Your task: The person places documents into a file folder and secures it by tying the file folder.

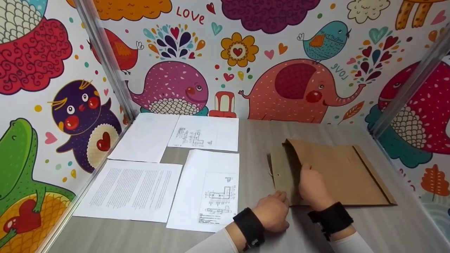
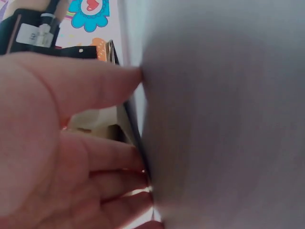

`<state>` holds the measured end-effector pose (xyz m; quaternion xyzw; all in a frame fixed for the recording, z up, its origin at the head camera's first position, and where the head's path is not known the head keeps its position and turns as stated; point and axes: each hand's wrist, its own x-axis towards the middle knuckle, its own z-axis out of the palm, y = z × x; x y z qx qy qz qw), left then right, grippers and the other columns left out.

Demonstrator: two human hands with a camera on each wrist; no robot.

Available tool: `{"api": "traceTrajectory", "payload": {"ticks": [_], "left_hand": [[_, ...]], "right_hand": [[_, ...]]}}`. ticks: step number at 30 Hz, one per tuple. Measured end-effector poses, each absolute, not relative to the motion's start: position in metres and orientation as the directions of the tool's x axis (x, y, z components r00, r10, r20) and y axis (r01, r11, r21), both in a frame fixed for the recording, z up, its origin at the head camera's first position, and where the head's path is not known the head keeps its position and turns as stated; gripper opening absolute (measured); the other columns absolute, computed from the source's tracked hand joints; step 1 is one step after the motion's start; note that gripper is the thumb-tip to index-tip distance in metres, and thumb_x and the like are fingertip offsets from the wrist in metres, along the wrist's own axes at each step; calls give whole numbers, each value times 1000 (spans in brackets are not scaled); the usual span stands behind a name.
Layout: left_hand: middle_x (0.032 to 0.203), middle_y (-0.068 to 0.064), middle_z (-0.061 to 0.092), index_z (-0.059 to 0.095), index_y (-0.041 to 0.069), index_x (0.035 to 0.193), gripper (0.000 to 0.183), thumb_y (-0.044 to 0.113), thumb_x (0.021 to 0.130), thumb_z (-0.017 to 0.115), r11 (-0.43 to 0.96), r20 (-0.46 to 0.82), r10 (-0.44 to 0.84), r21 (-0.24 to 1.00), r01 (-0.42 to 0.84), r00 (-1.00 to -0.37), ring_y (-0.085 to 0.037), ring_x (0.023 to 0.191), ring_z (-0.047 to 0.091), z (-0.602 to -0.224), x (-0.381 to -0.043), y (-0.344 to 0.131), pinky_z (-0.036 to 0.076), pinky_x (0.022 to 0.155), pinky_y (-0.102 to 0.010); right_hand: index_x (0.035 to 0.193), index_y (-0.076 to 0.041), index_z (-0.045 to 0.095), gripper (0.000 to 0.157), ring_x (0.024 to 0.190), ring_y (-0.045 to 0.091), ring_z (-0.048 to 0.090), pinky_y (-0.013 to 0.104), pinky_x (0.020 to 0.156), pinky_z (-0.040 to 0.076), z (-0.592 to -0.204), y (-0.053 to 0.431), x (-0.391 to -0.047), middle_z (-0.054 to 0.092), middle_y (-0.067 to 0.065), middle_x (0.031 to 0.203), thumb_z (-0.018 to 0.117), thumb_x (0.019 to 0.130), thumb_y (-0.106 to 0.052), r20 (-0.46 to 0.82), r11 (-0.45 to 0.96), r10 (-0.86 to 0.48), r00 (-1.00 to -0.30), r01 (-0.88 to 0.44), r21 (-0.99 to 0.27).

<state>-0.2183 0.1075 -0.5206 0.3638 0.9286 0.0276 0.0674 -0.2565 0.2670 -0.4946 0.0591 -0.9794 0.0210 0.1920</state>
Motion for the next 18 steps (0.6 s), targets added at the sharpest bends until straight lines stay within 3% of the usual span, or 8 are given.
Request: {"api": "traceTrajectory", "payload": {"ticks": [5, 12, 18], "left_hand": [[159, -1, 39, 49, 10, 147, 72, 49, 88, 65, 731, -120, 682, 76, 679, -721, -16, 149, 35, -519, -218, 110, 38, 115, -26], [157, -1, 42, 50, 13, 146, 71, 52, 88, 65, 722, -105, 690, 23, 692, -716, -17, 147, 39, -519, -216, 110, 39, 115, -29], [155, -1, 44, 51, 17, 146, 69, 54, 88, 64, 744, -107, 663, -19, 668, -741, -22, 147, 37, -520, -215, 111, 36, 118, -31]], "right_hand": [[118, 23, 50, 40, 66, 43, 61, 50, 56, 54, -495, 264, -255, 60, 41, 100, 58, 83, 6, 431, 994, -111, -895, -97, 55], [129, 21, 44, 46, 85, 53, 63, 58, 69, 54, -495, 275, -262, 60, 41, 101, 53, 90, -1, 206, 973, -40, -978, -85, -215], [130, 15, 50, 55, 105, 53, 61, 60, 85, 51, -499, 282, -268, 61, 39, 116, 61, 88, -19, 53, 953, -19, -998, -34, -300]]}}
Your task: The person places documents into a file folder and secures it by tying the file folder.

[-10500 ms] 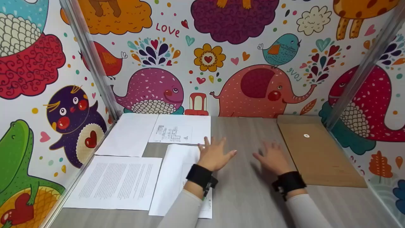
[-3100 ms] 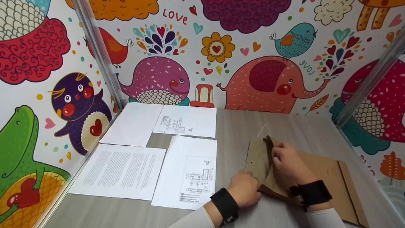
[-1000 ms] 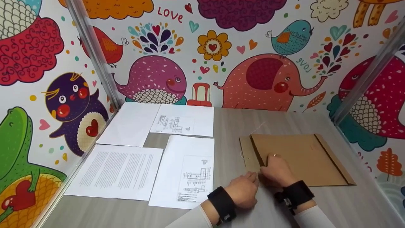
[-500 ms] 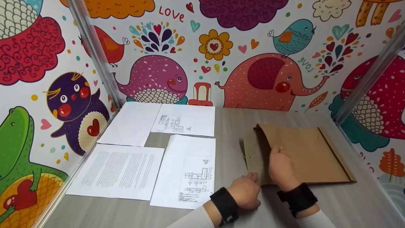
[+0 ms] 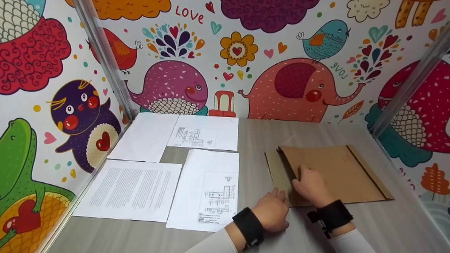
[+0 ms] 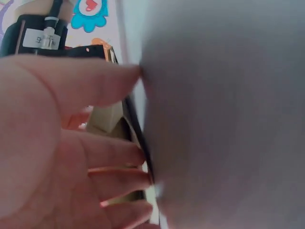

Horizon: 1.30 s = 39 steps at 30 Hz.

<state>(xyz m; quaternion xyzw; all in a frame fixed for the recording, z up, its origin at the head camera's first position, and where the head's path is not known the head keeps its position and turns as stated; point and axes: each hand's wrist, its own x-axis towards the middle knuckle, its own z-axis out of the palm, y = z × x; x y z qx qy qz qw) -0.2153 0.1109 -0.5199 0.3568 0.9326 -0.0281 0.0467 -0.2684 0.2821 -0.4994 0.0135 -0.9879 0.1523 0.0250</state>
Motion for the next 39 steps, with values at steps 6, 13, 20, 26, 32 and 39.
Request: {"api": "traceTrajectory", "payload": {"ticks": [6, 13, 20, 26, 32, 39], "left_hand": [[155, -2, 45, 55, 17, 143, 67, 55, 89, 63, 741, -110, 667, -9, 671, -737, -23, 148, 37, -515, -215, 108, 35, 118, -30], [144, -1, 57, 73, 18, 118, 47, 55, 89, 64, 740, -16, 672, 30, 672, -740, -24, 143, 44, -493, -224, 100, 37, 117, -31], [126, -3, 67, 73, 13, 107, 41, 50, 90, 66, 806, 68, 564, 170, 567, -823, -20, 120, 60, -462, -244, 57, 49, 103, -34], [128, -12, 67, 67, 6, 123, 50, 43, 90, 68, 843, 140, 337, 397, 365, -931, -30, 121, 60, -444, -266, -17, 48, 106, -45], [113, -17, 71, 68, 4, 121, 53, 40, 84, 76, 880, 192, 31, 461, 118, -981, -36, 104, 67, -455, -275, -81, 55, 87, -49], [95, -21, 69, 69, -2, 108, 48, 36, 80, 77, 910, 115, -100, 413, -44, -988, -39, 91, 67, -484, -286, -111, 55, 68, -50]], "right_hand": [[130, 16, 52, 61, 107, 53, 61, 61, 88, 50, -506, 281, -268, 60, 39, 119, 65, 84, -22, 58, 956, -41, -998, -55, -287], [127, 16, 53, 64, 98, 49, 63, 59, 81, 52, -507, 281, -272, 61, 38, 115, 69, 79, -22, 75, 961, -70, -995, -87, -263], [138, 12, 46, 76, 106, 49, 63, 61, 88, 51, -491, 284, -266, 61, 36, 123, 73, 85, -34, 80, 934, -84, -993, -107, -340], [145, 3, 43, 75, 126, 52, 50, 68, 100, 42, -463, 276, -251, 49, 34, 142, 69, 90, -40, 108, 879, -79, -991, -121, -462], [145, -2, 43, 72, 130, 41, 50, 60, 103, 45, -461, 232, -247, 50, 25, 143, 71, 89, -37, 79, 808, -98, -992, -125, -576], [141, -1, 49, 75, 123, 38, 58, 54, 102, 49, -480, 159, -254, 53, 25, 140, 78, 82, -36, 77, 780, -153, -985, -168, -602]]}}
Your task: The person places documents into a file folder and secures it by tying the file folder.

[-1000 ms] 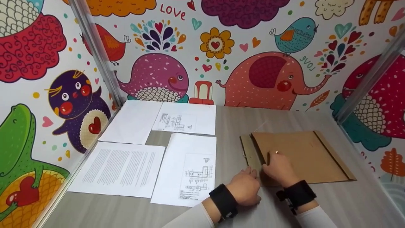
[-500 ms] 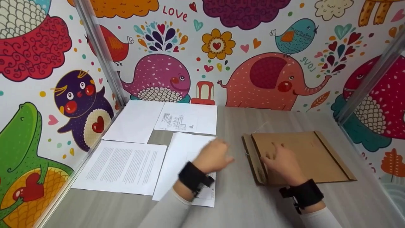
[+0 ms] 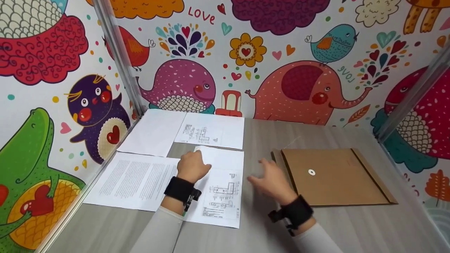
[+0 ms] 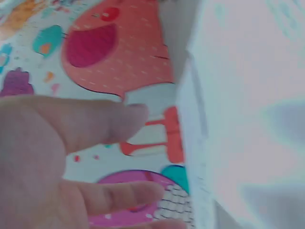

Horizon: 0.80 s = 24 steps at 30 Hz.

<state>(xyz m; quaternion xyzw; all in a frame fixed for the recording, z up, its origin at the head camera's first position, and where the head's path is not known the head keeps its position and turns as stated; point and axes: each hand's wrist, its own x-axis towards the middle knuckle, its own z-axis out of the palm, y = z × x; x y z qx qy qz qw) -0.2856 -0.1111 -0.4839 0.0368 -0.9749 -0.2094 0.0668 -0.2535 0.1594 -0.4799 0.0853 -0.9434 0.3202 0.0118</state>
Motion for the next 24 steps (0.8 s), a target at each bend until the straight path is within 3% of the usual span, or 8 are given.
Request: {"api": "traceTrajectory", "payload": {"ticks": [6, 10, 14, 19, 24], "left_hand": [[106, -25, 67, 65, -4, 119, 62, 40, 77, 77, 907, 35, -125, 409, -100, -992, -43, 102, 63, -502, -297, -120, 55, 79, -54], [109, -25, 67, 64, -3, 121, 65, 44, 77, 75, 898, 0, -132, 423, -119, -991, -45, 104, 64, -509, -301, -125, 53, 83, -55], [113, -27, 66, 63, -4, 124, 68, 44, 78, 75, 891, -20, -140, 434, -134, -990, -47, 108, 61, -513, -301, -128, 51, 88, -56], [113, -29, 64, 61, -6, 126, 70, 41, 75, 77, 890, -23, -141, 435, -137, -990, -48, 109, 59, -513, -301, -127, 51, 87, -57], [112, -28, 61, 62, -4, 122, 65, 30, 69, 80, 897, -16, -138, 422, -132, -990, -48, 107, 58, -514, -299, -126, 52, 82, -56]], "right_hand": [[139, -1, 50, 87, 102, 33, 62, 48, 87, 55, -504, 119, -249, 58, 24, 124, 85, 70, -42, 46, 807, -222, -974, -210, -552], [132, -2, 55, 89, 89, 25, 54, 39, 74, 50, -519, 111, -249, 58, 16, 107, 89, 63, -47, 58, 859, -228, -972, -229, -457], [131, -1, 57, 91, 90, 24, 52, 39, 76, 48, -526, 110, -249, 58, 14, 105, 92, 59, -42, 58, 857, -239, -969, -239, -457], [139, 4, 52, 104, 99, 29, 53, 42, 84, 51, -527, 108, -248, 58, 18, 114, 94, 54, -41, 41, 853, -291, -956, -278, -442], [123, 2, 61, 88, 95, 29, 50, 39, 77, 48, -527, 107, -245, 60, 14, 108, 94, 53, -40, 62, 866, -337, -939, -335, -370]]}}
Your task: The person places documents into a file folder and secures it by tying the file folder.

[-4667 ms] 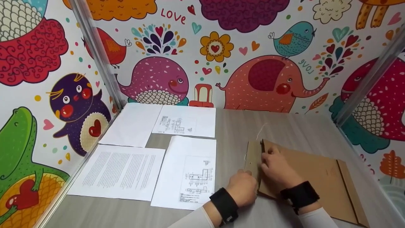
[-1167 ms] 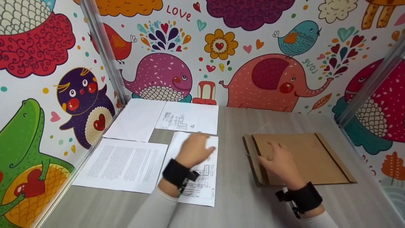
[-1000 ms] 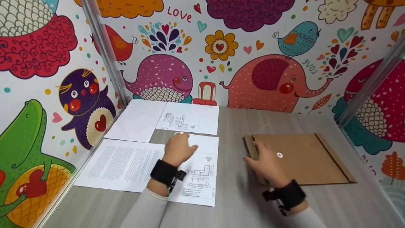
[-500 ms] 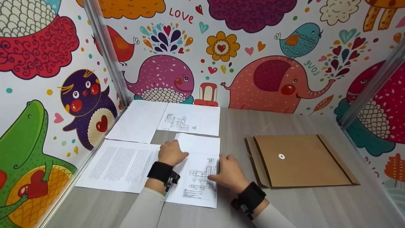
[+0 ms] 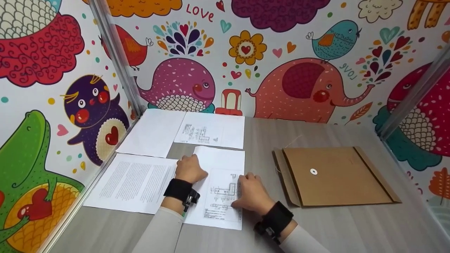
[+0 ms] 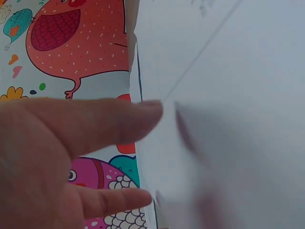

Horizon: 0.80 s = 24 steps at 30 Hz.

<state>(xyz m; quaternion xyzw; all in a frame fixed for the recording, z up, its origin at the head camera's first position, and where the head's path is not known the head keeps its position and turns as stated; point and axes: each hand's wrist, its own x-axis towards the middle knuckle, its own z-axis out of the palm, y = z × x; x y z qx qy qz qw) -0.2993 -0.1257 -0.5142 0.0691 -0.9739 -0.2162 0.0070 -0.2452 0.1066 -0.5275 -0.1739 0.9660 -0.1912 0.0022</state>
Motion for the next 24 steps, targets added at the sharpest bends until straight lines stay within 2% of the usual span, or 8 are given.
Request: {"api": "traceTrajectory", "payload": {"ticks": [3, 8, 14, 19, 24], "left_hand": [[112, -28, 59, 61, -4, 121, 64, 24, 68, 81, 893, -8, -131, 433, -121, -991, -48, 105, 58, -515, -300, -125, 53, 80, -56], [112, -30, 58, 54, -7, 126, 69, 21, 70, 83, 858, 28, -154, 500, -120, -988, -48, 103, 61, -517, -303, -125, 53, 84, -56], [115, -33, 63, 43, -13, 132, 67, 22, 84, 75, 766, 27, -194, 629, -135, -981, -47, 107, 64, -511, -306, -126, 52, 92, -52], [118, -34, 63, 41, -14, 135, 58, 21, 94, 63, 748, 2, -182, 650, -137, -983, -46, 112, 63, -507, -307, -124, 51, 95, -52], [119, -30, 64, 43, -7, 137, 46, 16, 99, 55, 775, 32, -84, 630, -45, -996, -42, 112, 64, -499, -305, -123, 52, 93, -51]], "right_hand": [[111, -1, 65, 74, 89, 26, 48, 36, 73, 44, -528, 106, -245, 59, 10, 101, 94, 54, -39, 71, 872, -343, -936, -346, -347], [105, -2, 66, 66, 85, 24, 46, 34, 71, 42, -529, 106, -246, 57, 7, 94, 93, 55, -36, 80, 869, -350, -933, -355, -345], [108, -1, 66, 65, 86, 25, 47, 36, 72, 44, -528, 107, -245, 58, 10, 98, 91, 59, -36, 90, 870, -352, -932, -361, -335], [105, -2, 66, 57, 86, 26, 49, 38, 74, 45, -528, 109, -247, 59, 11, 98, 88, 61, -32, 93, 868, -338, -936, -349, -353], [122, 0, 63, 66, 95, 29, 58, 43, 85, 51, -525, 113, -253, 63, 16, 111, 85, 67, -28, 64, 835, -283, -957, -279, -473]]}}
